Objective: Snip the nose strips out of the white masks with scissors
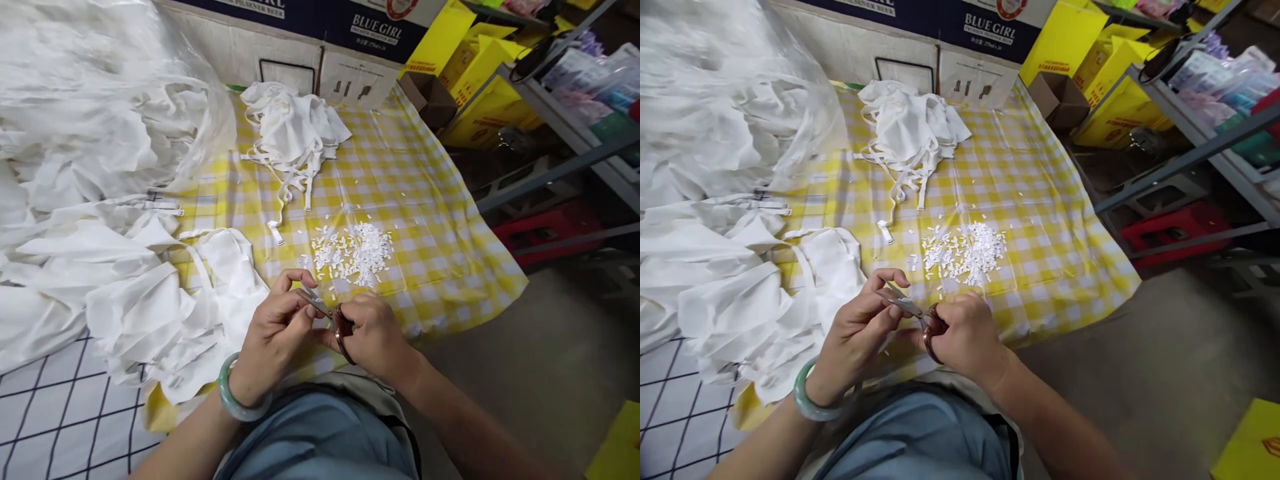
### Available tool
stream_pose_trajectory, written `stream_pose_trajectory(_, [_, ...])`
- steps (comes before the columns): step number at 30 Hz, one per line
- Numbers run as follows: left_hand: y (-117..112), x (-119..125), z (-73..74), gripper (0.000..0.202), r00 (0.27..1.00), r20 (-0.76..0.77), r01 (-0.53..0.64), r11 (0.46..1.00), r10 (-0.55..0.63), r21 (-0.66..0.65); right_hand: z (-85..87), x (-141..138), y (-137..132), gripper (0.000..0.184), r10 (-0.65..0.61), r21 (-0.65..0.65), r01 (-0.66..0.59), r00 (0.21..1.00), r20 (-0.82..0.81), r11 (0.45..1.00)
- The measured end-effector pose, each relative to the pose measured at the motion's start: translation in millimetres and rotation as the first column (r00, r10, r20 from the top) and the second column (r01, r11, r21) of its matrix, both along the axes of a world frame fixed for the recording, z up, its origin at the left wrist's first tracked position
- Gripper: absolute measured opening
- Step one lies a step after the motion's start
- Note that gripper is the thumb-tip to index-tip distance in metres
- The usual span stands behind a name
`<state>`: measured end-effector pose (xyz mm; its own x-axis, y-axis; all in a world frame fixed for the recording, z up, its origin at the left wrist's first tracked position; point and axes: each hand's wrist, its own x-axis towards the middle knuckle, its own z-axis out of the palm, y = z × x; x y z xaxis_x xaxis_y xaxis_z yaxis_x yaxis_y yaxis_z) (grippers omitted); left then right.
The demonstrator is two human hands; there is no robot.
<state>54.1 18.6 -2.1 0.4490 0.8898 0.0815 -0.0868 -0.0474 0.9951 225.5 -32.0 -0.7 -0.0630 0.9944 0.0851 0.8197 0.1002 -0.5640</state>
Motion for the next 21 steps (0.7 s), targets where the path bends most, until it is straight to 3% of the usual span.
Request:
stream_pose_trajectory(3, [6,18,-5.3,0.029,0.997,-0.019,0.073,0.996,-0.075,-0.053,-6.8,13,-9,0.054,-0.127,-0.109,0.124,0.992,-0.023,0.986])
stream_pose_trajectory(7, [9,26,-14.3,0.034,0.993,0.003,0.114,0.983,-0.115,-0.143,-9.7,27,-11,0.052,-0.289,-0.393,0.160,0.911,-0.295,0.905])
stream_pose_trajectory(9, [7,20,-14.3,0.034,0.994,-0.003,0.107,0.981,-0.108,-0.160,-7.3,33,-6,0.044,-0.296,-0.381,0.131,0.860,-0.416,0.915])
stream_pose_trajectory(11, [3,8,-10.0,0.034,0.995,0.002,0.096,0.982,-0.097,-0.163,-4.2,35,3,0.037,-0.207,-0.276,0.070,0.839,-0.503,0.958])
stream_pose_trajectory(16, [-13,-44,17.0,0.033,0.999,0.017,0.041,0.976,-0.038,-0.213,-7.0,13,43,0.026,-0.046,-0.158,-0.052,0.824,-0.564,0.986])
stream_pose_trajectory(21, [-21,-104,64.1,0.031,0.977,-0.009,-0.213,0.968,0.214,-0.131,-16.6,-40,103,0.023,0.172,-0.061,-0.242,0.824,-0.540,0.968])
